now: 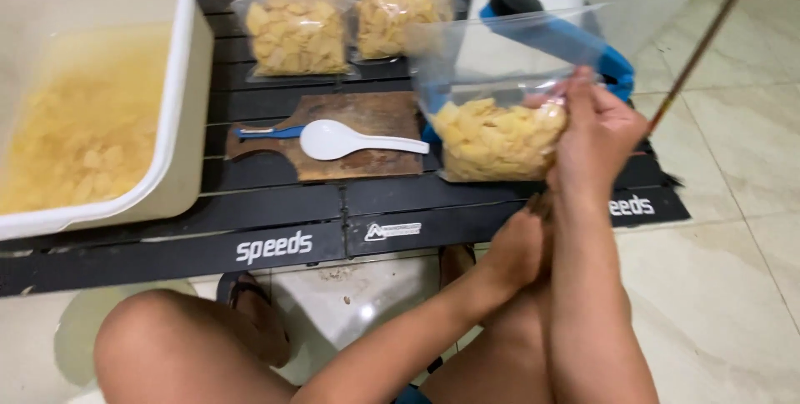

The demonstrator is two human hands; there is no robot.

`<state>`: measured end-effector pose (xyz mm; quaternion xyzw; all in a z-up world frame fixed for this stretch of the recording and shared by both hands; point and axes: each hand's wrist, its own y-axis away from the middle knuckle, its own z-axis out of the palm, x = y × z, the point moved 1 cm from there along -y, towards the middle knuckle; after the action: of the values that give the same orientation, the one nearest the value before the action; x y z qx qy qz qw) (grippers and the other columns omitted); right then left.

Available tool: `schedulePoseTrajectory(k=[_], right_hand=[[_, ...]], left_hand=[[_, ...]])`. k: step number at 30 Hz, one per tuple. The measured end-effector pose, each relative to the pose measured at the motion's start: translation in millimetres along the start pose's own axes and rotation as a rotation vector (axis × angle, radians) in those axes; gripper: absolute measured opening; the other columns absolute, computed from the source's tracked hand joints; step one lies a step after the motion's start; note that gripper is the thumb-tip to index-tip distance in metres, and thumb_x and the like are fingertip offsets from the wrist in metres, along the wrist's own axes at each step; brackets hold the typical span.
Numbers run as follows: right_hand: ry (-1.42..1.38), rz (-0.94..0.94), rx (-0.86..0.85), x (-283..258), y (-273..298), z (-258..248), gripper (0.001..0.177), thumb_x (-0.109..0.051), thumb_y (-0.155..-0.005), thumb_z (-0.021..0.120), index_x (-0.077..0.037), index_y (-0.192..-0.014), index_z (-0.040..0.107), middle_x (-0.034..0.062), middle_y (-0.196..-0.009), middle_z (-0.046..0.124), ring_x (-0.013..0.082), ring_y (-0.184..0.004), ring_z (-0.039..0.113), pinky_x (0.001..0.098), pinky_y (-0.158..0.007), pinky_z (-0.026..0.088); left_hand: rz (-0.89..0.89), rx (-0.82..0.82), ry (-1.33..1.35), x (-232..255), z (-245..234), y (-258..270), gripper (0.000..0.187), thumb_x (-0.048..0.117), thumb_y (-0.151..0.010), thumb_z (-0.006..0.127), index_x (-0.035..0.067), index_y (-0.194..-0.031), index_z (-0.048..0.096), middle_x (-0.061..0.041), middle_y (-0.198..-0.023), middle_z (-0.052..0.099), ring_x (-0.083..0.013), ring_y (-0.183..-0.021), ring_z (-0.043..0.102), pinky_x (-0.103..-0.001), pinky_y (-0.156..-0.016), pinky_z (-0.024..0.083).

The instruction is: The person scoops pieces of dried fruit from a tub of liquid into a plastic bag by hand using a large spoon, then uses a heat sealer to seal the bag.

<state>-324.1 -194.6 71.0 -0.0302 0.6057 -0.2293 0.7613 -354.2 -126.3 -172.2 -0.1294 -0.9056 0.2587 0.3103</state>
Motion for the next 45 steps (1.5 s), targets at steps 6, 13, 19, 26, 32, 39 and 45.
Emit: schedulePoseTrajectory(k=[6, 13, 19, 26, 32, 39, 45], right_hand=[[0.018, 0.047, -0.011, -15.0, 9.3, 3.9, 0.031, -0.02, -0.101, 0.072, -0.003, -0.075, 0.074, 0.0075, -0.055, 0.063, 0.0096, -0.047, 0.065, 0.0209, -0.049, 0.055], [0.03, 0.04, -0.022, 6.8, 2.1, -12.9, 0.03, -0.018, -0.101, 0.073, -0.002, -0.077, 0.075, 0.0086, -0.054, 0.061, 0.0116, -0.046, 0.065, 0.0217, -0.049, 0.055], [0.047, 0.144, -0.043, -9.7, 6.6, -12.8, 0.03, -0.021, -0.104, 0.069, -0.002, -0.082, 0.074, 0.0088, -0.06, 0.065, 0.0106, -0.049, 0.066, 0.0194, -0.05, 0.055], [0.166, 0.26, -0.114, -7.6, 4.7, -31.4, 0.026, -0.016, -0.11, 0.066, 0.001, -0.091, 0.071, 0.0053, -0.076, 0.068, 0.0134, -0.066, 0.075, 0.0178, -0.062, 0.058], [-0.013, 0.273, -0.141, -1.0, 12.4, -44.1, 0.026, -0.014, -0.11, 0.064, -0.002, -0.087, 0.069, 0.0026, -0.072, 0.062, 0.0162, -0.065, 0.073, 0.0187, -0.063, 0.056], [-0.091, 0.256, -0.154, 7.5, 12.1, -38.9, 0.023, -0.013, -0.106, 0.064, -0.002, -0.087, 0.069, 0.0035, -0.078, 0.064, 0.0124, -0.064, 0.067, 0.0218, -0.067, 0.059], [-0.124, 0.243, -0.223, 11.2, 20.2, -34.7, 0.025, -0.015, -0.109, 0.062, -0.003, -0.088, 0.068, 0.0037, -0.078, 0.064, 0.0146, -0.066, 0.07, 0.0198, -0.065, 0.055]], left_hand=[[0.319, 0.06, -0.318, 34.0, -105.8, -43.5, 0.011, 0.023, -0.082, 0.058, 0.019, -0.071, 0.058, -0.004, -0.071, 0.059, -0.0222, -0.075, 0.057, -0.044, -0.093, 0.047], [0.319, -0.151, -0.408, 28.1, -107.5, -40.9, 0.022, 0.019, -0.081, 0.056, 0.013, -0.069, 0.073, -0.007, -0.073, 0.075, -0.0245, -0.089, 0.07, -0.045, -0.118, 0.042], [0.336, -0.02, -0.037, 57.4, -162.5, -7.6, 0.024, 0.02, -0.082, 0.055, 0.006, -0.068, 0.066, -0.016, -0.08, 0.066, -0.0383, -0.096, 0.066, -0.051, -0.097, 0.051], [0.22, -0.351, 0.275, 76.7, -212.6, 42.7, 0.052, 0.005, -0.092, 0.052, -0.015, -0.139, 0.05, -0.032, -0.151, 0.051, -0.0439, -0.138, 0.055, -0.046, -0.082, 0.054], [-0.009, -0.237, 0.511, 43.0, -283.1, 28.1, 0.017, 0.004, -0.07, 0.061, 0.004, -0.084, 0.071, -0.006, -0.091, 0.077, -0.0268, -0.067, 0.066, -0.034, -0.059, 0.051], [-0.5, 0.307, 0.562, -21.2, -316.2, -47.9, 0.099, 0.032, -0.07, 0.087, 0.0, -0.15, 0.037, -0.022, -0.144, 0.058, -0.0296, -0.133, 0.061, -0.045, -0.111, 0.052], [-0.475, 0.187, 0.695, -18.1, -315.8, -74.0, 0.016, 0.009, -0.08, 0.083, 0.0, -0.093, 0.082, -0.006, -0.077, 0.079, -0.0046, -0.06, 0.063, -0.017, -0.057, 0.055]])
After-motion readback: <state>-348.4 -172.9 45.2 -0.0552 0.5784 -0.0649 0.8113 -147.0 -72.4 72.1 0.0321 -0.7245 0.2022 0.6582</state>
